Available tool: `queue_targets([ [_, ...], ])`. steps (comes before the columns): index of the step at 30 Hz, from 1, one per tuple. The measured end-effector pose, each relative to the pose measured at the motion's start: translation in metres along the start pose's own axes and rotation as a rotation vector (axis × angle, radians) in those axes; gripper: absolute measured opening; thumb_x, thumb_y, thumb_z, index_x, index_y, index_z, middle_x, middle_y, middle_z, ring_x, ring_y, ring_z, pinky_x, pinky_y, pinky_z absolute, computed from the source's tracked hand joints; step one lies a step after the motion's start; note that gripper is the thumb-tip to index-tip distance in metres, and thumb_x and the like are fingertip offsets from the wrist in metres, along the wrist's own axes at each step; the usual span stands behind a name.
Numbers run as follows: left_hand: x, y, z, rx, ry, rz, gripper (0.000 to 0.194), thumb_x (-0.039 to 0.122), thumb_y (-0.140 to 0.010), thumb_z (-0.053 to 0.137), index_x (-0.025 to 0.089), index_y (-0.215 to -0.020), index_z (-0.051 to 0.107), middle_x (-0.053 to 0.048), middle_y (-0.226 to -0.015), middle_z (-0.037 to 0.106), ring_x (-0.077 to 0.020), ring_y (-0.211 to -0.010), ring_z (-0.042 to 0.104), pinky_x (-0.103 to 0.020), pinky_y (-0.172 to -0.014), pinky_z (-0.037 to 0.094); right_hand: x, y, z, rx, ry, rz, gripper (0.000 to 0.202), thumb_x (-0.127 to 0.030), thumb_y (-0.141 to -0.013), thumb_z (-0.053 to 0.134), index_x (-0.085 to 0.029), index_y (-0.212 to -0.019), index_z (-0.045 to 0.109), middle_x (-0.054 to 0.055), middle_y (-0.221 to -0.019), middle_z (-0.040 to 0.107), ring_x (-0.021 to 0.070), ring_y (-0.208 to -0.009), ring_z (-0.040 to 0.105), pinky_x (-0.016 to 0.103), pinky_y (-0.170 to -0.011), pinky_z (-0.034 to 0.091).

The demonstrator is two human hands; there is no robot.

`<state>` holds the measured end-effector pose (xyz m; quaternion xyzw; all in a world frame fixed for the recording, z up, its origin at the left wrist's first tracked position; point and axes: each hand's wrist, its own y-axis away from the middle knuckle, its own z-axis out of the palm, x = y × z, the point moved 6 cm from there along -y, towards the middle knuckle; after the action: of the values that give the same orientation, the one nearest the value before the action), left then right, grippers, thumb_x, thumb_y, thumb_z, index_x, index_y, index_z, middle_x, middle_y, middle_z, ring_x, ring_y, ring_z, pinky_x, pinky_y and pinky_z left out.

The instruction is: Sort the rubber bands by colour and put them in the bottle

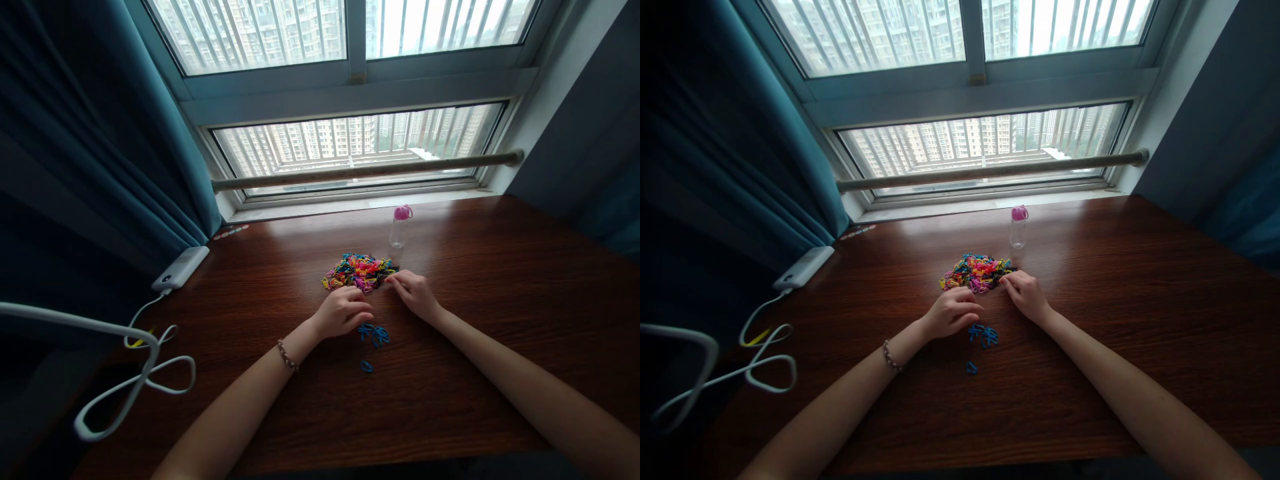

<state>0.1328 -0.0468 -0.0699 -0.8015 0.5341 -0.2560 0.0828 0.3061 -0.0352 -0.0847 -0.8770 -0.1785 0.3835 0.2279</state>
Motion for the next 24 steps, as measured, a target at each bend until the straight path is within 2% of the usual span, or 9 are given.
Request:
queue_targets([
  [3,-0.020,0.002,-0.005,0.133,-0.132,-0.134,0.022,0.029,-0.086,0.044,0.020,-0.088,0.064,-0.007,-0.082,0.059,-0.0164,-0.079,0.053,-0.031,-0.077,0.043,0.001,0.000,0.001,-0.017,0.002,0.005,0.024,-0.029,-0.087,0.042,-0.020,-0.084,0.064,0.006,-0.081,0.065,0.0188,-0.078,0.059,0.032,-0.072,0.047],
  [6,-0.039,0.006,-0.009,0.240,-0.241,-0.238,0.022,0.024,-0.086,0.044,0.020,-0.098,0.061,-0.008,-0.095,0.060,-0.0186,-0.089,0.052,-0.034,-0.083,0.042,-0.002,-0.001,0.002,-0.027,0.007,-0.036,0.022,-0.025,-0.086,0.043,-0.020,-0.091,0.064,0.007,-0.088,0.065,0.0196,-0.085,0.058,0.035,-0.078,0.047],
  [9,-0.048,0.006,-0.005,0.189,-0.280,-0.243,0.031,0.018,-0.085,0.043,0.022,-0.114,0.054,-0.006,-0.107,0.060,-0.0200,-0.098,0.050,-0.036,-0.085,0.039,-0.008,-0.001,0.005,-0.049,0.026,-0.125,0.026,-0.021,-0.086,0.042,-0.022,-0.105,0.060,0.006,-0.105,0.062,0.0207,-0.101,0.051,0.040,-0.090,0.043],
  [12,-0.050,0.005,-0.002,0.138,-0.290,-0.251,0.034,0.014,-0.085,0.042,0.022,-0.116,0.052,-0.006,-0.106,0.062,-0.0204,-0.101,0.049,-0.036,-0.085,0.038,-0.010,-0.001,0.010,-0.091,0.056,-0.176,0.031,-0.018,-0.085,0.042,-0.023,-0.111,0.057,0.005,-0.115,0.058,0.0217,-0.111,0.044,0.044,-0.095,0.039],
  [18,-0.059,0.008,-0.006,0.202,-0.285,-0.361,0.018,0.022,-0.082,0.050,0.021,-0.097,0.061,-0.005,-0.092,0.064,-0.0206,-0.094,0.051,-0.036,-0.082,0.038,-0.001,-0.001,0.010,-0.067,0.066,-0.123,0.023,-0.019,-0.083,0.046,-0.022,-0.094,0.065,0.006,-0.099,0.064,0.0222,-0.101,0.050,0.044,-0.091,0.043],
  [24,-0.066,0.011,-0.006,0.226,-0.275,-0.403,0.014,0.024,-0.080,0.054,0.023,-0.090,0.063,-0.004,-0.086,0.063,-0.0204,-0.090,0.050,-0.036,-0.079,0.038,0.004,-0.001,0.006,-0.007,0.046,-0.064,0.021,-0.020,-0.083,0.046,-0.021,-0.084,0.067,0.007,-0.089,0.065,0.0218,-0.092,0.054,0.041,-0.085,0.046],
])
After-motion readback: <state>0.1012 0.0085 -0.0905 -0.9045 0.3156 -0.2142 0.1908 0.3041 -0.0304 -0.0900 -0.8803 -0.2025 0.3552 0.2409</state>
